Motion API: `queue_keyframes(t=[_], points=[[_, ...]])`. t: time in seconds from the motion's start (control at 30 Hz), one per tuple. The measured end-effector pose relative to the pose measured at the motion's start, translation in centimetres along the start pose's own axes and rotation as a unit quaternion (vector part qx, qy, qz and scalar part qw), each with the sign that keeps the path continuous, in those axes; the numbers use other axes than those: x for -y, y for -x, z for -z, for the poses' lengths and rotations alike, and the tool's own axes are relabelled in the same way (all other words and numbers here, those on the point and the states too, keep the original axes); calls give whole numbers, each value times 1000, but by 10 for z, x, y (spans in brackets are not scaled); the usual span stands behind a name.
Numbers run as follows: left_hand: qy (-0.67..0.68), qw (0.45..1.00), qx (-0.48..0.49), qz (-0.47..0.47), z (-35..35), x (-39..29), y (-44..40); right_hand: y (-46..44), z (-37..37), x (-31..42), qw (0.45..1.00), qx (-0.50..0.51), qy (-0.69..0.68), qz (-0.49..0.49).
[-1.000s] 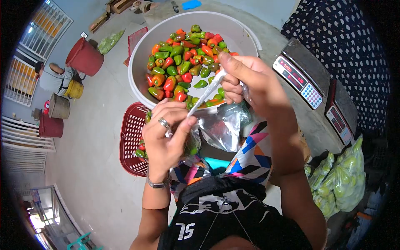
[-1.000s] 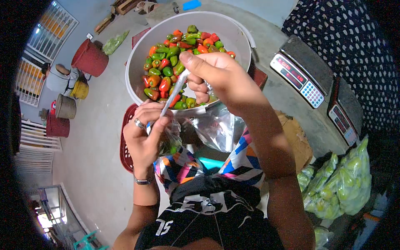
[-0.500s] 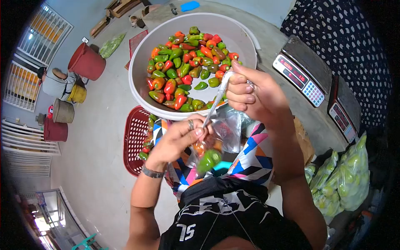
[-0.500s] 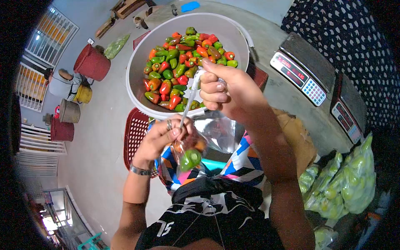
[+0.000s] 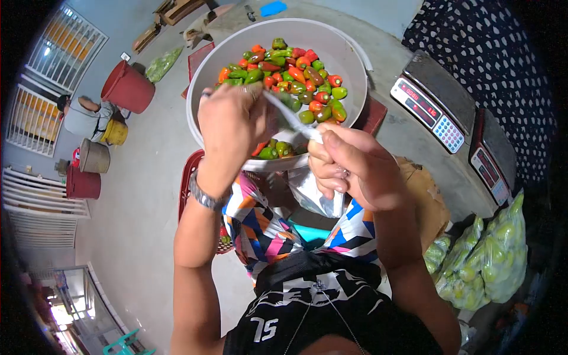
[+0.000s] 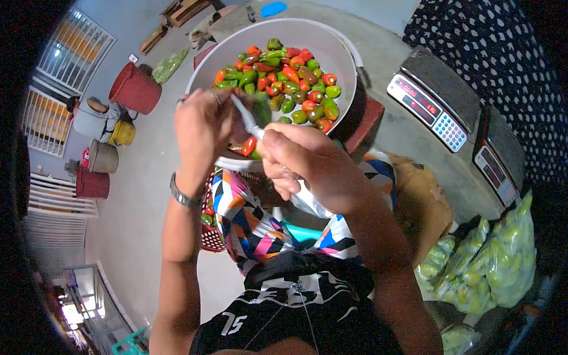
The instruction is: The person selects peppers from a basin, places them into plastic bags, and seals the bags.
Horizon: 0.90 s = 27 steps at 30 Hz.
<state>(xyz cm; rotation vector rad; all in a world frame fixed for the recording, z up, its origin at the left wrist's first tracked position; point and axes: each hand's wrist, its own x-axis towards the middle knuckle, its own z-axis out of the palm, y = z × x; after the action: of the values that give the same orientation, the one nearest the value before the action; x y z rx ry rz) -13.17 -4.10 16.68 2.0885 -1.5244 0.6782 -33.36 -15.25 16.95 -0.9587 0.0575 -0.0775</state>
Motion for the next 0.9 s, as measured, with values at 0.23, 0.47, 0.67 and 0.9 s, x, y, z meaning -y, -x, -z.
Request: queue_keyframes(t=[0.23, 0.47, 0.67, 0.9], points=[[601, 764, 201, 124, -20, -1, -56, 34, 59, -7, 957, -57, -255, 124], [281, 906, 279, 147, -38, -16, -46, 27, 78, -5, 969, -85, -72, 223], [556, 787, 143, 225, -46, -28, -65, -7, 37, -67, 978, 58, -189, 60], [681, 670, 225, 193, -43, 16, -21, -44, 116, -54, 983, -165, -65, 53]])
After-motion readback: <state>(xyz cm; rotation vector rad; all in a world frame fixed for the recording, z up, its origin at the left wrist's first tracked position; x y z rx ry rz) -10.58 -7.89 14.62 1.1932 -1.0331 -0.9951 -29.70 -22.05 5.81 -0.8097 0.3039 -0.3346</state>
